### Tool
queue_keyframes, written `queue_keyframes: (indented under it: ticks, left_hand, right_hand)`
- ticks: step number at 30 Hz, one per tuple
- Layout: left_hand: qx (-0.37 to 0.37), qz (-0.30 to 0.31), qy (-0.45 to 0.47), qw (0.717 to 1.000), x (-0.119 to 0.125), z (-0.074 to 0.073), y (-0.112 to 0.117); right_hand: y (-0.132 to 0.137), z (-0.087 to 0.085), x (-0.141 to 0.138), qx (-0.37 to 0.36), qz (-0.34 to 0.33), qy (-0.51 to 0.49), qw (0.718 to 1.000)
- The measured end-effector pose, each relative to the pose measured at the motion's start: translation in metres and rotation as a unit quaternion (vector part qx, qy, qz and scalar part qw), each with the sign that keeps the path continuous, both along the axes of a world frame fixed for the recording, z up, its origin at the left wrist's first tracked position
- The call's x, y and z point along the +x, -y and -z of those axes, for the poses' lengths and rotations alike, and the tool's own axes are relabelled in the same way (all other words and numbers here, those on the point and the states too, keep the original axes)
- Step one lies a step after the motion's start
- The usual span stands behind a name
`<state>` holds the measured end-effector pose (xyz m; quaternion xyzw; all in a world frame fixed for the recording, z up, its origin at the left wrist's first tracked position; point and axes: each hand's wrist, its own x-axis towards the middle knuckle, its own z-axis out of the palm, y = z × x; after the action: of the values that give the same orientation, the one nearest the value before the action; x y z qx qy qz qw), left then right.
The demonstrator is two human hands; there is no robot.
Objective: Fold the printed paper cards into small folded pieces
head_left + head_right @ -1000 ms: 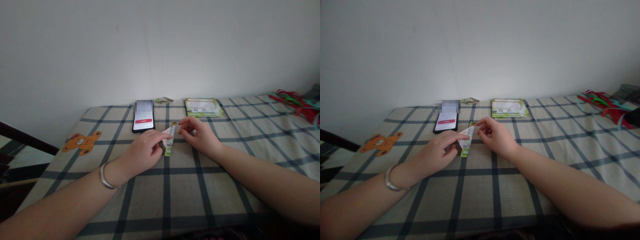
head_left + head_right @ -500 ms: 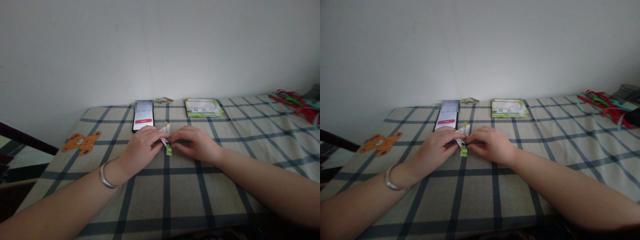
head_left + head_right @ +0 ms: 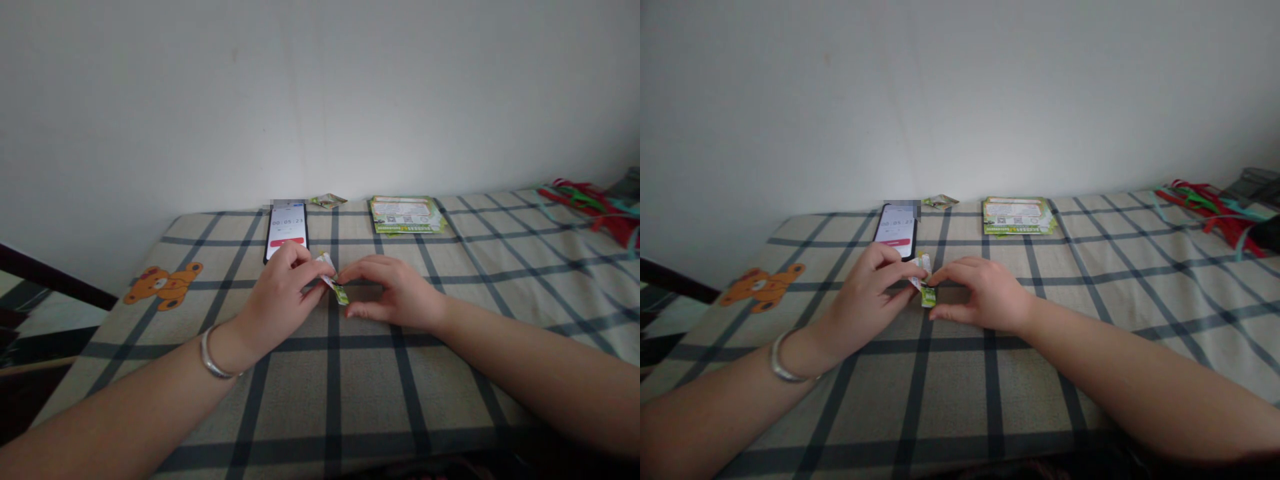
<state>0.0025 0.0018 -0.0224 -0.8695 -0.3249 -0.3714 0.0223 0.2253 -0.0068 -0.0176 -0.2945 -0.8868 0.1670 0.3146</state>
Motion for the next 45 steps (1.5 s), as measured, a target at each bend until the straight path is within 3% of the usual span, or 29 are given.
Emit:
queue_keyframes:
  ticks: [6,13,22,31,36,40,45]
  left_hand:
    - [0.023,-0.033,0.000,0.999,0.000,0.000,0.002]
    - [0.033,-0.029,-0.024,0.999,-0.001,-0.003,0.001]
    - [0.001,0.036,-0.057,0.998,0.000,-0.005,0.000]
    - [0.073,0.023,-0.074,0.994,0.001,-0.003,0.005]
    - [0.085,0.024,-0.071,0.994,0.001,-0.005,0.007]
    - [0.056,0.033,-0.051,0.997,0.001,-0.006,0.009]
    - [-0.042,0.043,0.024,0.998,-0.001,-0.003,0.010]
  right_hand:
    - [0.002,-0.004,-0.001,-0.006,-0.002,0.002,1.000]
    - [0.000,-0.002,0.000,0.001,-0.012,0.009,1.000]
    - [-0.002,0.002,0.000,0.038,0.033,-0.020,0.999]
    - [-0.002,0.002,0.001,0.068,0.089,-0.045,0.993]
    - [0.002,-0.002,0.001,0.089,0.079,-0.028,0.992]
    - [0.004,0.000,0.000,0.088,0.094,-0.043,0.991]
    - [0.004,0.001,0.001,0.115,0.075,-0.072,0.988]
